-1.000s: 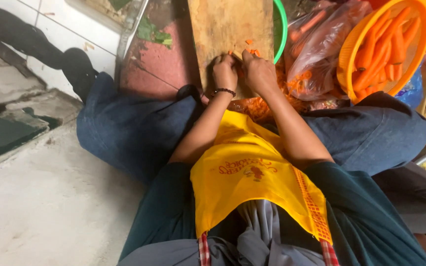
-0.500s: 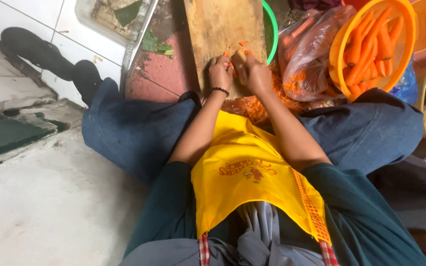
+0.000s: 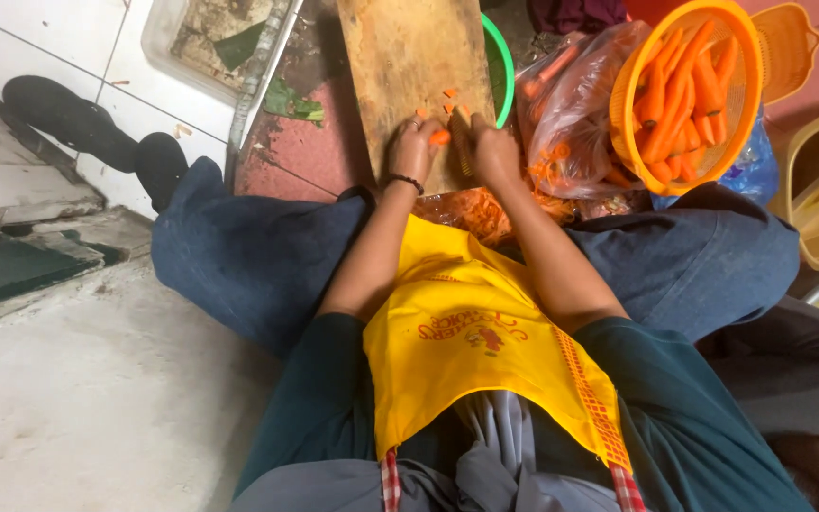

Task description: Chopping and slicing carrots using a wavy slicer tool on a wooden cutting board.

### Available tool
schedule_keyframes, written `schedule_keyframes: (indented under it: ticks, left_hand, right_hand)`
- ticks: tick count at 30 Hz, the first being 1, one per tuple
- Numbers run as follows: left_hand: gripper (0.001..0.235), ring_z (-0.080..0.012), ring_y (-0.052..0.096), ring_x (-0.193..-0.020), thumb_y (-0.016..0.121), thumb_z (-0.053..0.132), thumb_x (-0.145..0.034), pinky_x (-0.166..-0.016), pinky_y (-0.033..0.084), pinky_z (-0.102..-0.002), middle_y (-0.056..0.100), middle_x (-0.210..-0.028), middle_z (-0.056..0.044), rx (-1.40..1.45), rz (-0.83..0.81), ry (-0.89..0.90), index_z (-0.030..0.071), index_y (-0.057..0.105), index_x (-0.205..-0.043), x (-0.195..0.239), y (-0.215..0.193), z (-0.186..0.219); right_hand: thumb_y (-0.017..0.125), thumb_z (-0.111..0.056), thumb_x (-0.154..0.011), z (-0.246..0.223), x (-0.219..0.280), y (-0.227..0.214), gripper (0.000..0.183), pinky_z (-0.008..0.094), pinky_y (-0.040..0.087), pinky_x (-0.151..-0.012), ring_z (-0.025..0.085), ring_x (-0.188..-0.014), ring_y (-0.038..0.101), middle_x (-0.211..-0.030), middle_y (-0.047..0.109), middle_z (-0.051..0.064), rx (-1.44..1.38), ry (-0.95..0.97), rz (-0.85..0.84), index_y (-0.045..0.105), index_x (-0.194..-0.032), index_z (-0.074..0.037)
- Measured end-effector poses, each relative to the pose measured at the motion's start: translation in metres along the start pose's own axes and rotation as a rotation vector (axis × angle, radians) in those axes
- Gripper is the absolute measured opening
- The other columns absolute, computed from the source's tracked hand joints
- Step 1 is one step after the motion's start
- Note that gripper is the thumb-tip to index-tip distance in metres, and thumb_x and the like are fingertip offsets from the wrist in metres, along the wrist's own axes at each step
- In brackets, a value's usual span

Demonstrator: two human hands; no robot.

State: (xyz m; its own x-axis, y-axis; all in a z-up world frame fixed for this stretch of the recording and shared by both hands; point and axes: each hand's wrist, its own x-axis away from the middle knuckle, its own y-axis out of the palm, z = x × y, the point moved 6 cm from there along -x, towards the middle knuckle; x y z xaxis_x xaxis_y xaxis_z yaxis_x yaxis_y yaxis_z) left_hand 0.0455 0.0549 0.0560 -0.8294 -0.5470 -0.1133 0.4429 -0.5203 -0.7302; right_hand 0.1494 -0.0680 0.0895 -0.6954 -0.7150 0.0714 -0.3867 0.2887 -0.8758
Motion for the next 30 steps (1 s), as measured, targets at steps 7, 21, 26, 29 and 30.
schedule_keyframes:
  ticks: [7,21,26,29,30]
  left_hand:
    - [0.03,-0.0378,0.059,-0.103,0.072,-0.004,-0.074,-0.087,0.051,-0.046,0.061,-0.102,-0.013,0.065,0.074,0.014,0.012,0.068,-0.099,0.002,-0.002,0.01]
    - [0.018,-0.0404,0.061,-0.111,0.066,-0.004,-0.079,-0.093,0.051,-0.046,0.066,-0.112,-0.018,0.087,0.156,0.011,0.008,0.066,-0.093,-0.004,0.018,-0.011]
    - [0.016,-0.0409,0.062,-0.109,0.066,-0.004,-0.078,-0.093,0.051,-0.047,0.066,-0.11,-0.018,0.072,0.13,0.0,0.005,0.066,-0.091,0.002,0.033,-0.03]
    - [0.015,-0.0407,0.062,-0.104,0.066,-0.005,-0.079,-0.091,0.052,-0.048,0.066,-0.106,-0.019,0.098,0.133,0.001,0.006,0.067,-0.09,-0.004,0.034,-0.031]
    - [0.015,-0.0404,0.062,-0.101,0.066,-0.004,-0.077,-0.087,0.052,-0.048,0.065,-0.104,-0.019,0.13,0.16,-0.004,0.006,0.066,-0.088,-0.002,0.027,-0.025]
  right_hand:
    - [0.063,-0.025,-0.099,-0.034,-0.002,-0.014,0.022,0.057,0.052,-0.06,0.048,-0.073,0.068,-0.082,0.071,0.025,0.05,-0.049,0.032,0.056,-0.097,-0.004]
    - [0.064,-0.013,-0.089,-0.037,-0.008,-0.005,0.017,0.053,0.052,-0.065,0.044,-0.075,0.07,-0.078,0.071,0.024,0.107,-0.174,0.086,0.054,-0.099,-0.003]
    - [0.063,-0.014,-0.089,-0.025,-0.002,0.025,0.017,0.053,0.052,-0.067,0.043,-0.077,0.07,-0.08,0.072,0.022,0.16,-0.141,0.042,0.055,-0.101,-0.005]
    - [0.061,-0.015,-0.094,-0.031,-0.009,0.018,0.014,0.053,0.051,-0.071,0.042,-0.079,0.071,-0.083,0.073,0.021,0.175,-0.179,0.07,0.055,-0.102,-0.006]
    - [0.062,-0.019,-0.093,-0.034,-0.007,0.012,0.016,0.053,0.051,-0.07,0.042,-0.078,0.071,-0.082,0.072,0.022,0.148,-0.138,0.038,0.055,-0.1,-0.006]
